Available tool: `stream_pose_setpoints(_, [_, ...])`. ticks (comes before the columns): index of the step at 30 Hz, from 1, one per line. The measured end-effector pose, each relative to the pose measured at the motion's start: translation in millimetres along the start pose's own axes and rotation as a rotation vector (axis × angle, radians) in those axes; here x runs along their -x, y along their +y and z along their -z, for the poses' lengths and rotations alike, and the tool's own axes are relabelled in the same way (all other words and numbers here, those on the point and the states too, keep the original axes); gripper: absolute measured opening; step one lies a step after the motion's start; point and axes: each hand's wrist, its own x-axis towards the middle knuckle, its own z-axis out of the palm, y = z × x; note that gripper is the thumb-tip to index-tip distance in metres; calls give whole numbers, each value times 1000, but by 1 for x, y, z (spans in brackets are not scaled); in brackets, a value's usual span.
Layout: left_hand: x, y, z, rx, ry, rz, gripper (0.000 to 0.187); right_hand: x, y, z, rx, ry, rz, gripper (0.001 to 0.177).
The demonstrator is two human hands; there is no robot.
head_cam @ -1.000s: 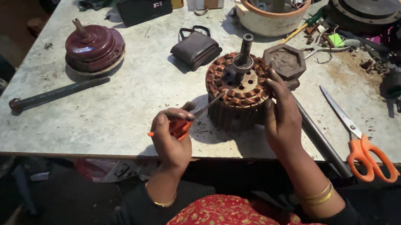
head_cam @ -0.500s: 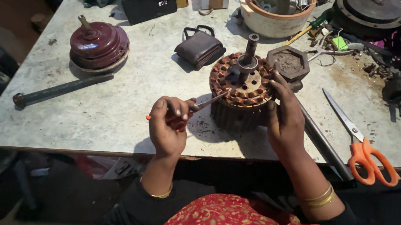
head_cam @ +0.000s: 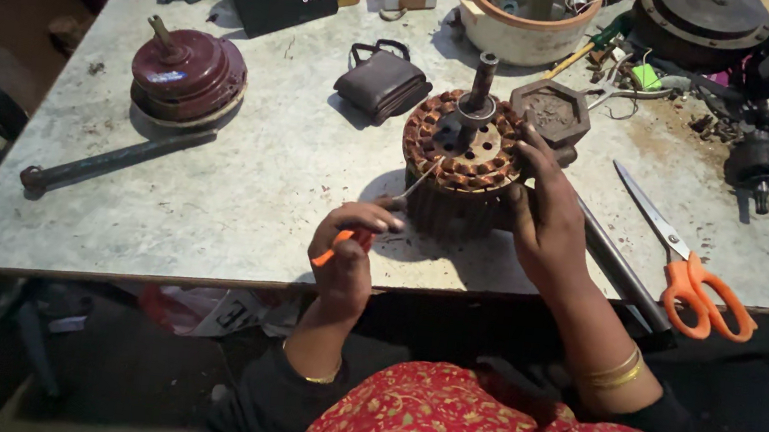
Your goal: The person uses a screwdriver and hammer to adjust copper windings on a motor armature. They repeatedly tap the screwdriver to seat the windings and rotate the armature to access different sections.
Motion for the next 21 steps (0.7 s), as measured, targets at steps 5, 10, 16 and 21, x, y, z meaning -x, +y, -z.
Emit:
stream_pose_setpoints(5, [6, -34, 10, 210, 185, 14, 56, -2, -1, -2, -32, 9, 45, 38])
stream_pose_setpoints(10, [16, -45, 3, 394, 382, 69, 39, -1, 0, -1, -96, -10, -38, 38])
stream_pose_setpoints(16, [9, -31, -1, 508, 520, 283, 37, -2, 6, -3, -4, 14, 55, 38])
stream_pose_setpoints(21, [-5, -13, 2, 291, 375, 239, 36, -1, 1, -1, -90, -17, -11, 38])
